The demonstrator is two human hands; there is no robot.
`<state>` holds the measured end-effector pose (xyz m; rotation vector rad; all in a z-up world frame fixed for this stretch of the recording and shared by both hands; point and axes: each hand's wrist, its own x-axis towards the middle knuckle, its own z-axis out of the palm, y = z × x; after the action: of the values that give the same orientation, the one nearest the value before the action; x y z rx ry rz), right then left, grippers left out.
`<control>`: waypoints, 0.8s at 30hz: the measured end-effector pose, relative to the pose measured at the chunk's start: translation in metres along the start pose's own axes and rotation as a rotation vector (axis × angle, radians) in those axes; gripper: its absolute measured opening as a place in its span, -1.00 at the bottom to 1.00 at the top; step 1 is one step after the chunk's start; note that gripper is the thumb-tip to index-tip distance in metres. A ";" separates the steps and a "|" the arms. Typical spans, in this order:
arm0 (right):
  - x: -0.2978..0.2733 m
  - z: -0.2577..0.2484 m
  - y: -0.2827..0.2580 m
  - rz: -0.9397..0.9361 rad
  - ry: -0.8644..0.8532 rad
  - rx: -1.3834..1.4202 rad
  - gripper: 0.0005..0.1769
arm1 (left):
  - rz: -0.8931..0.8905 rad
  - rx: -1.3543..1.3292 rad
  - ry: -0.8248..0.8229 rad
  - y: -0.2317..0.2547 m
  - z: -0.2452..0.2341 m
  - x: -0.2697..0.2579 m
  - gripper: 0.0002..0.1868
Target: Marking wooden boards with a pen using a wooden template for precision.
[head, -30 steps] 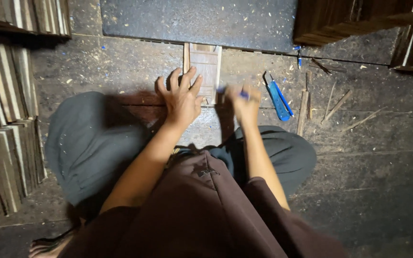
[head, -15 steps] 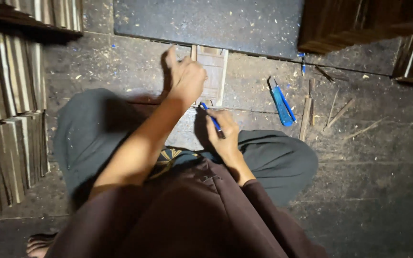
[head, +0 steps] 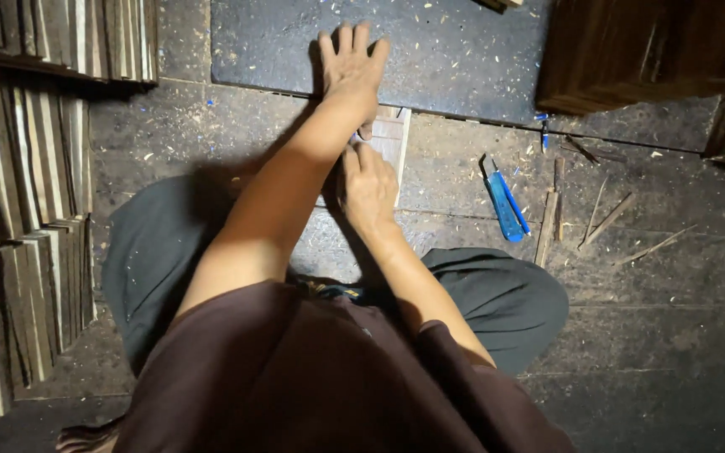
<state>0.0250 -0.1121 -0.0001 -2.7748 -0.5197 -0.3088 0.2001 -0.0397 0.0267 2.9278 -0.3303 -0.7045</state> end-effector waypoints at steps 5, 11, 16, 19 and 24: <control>0.017 0.041 0.015 0.019 -0.005 -0.219 -0.67 | -0.029 0.027 -0.166 0.007 -0.018 0.001 0.43; -0.010 -0.018 -0.010 0.139 -0.223 0.146 -0.55 | -0.054 -0.014 -0.208 0.001 -0.028 -0.007 0.55; -0.062 -0.019 -0.024 0.156 -0.101 0.115 -0.84 | -0.052 -0.052 -0.187 -0.002 -0.017 -0.003 0.69; -0.039 -0.011 -0.012 0.124 -0.076 0.125 -0.80 | -0.060 -0.015 -0.186 0.000 -0.016 0.000 0.71; 0.027 0.009 0.013 0.102 -0.067 0.151 -0.35 | -0.062 -0.008 -0.123 0.003 -0.006 0.005 0.44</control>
<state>0.0556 -0.1117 -0.0049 -2.6610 -0.3979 -0.1477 0.2068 -0.0434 0.0299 2.9052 -0.2478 -0.8949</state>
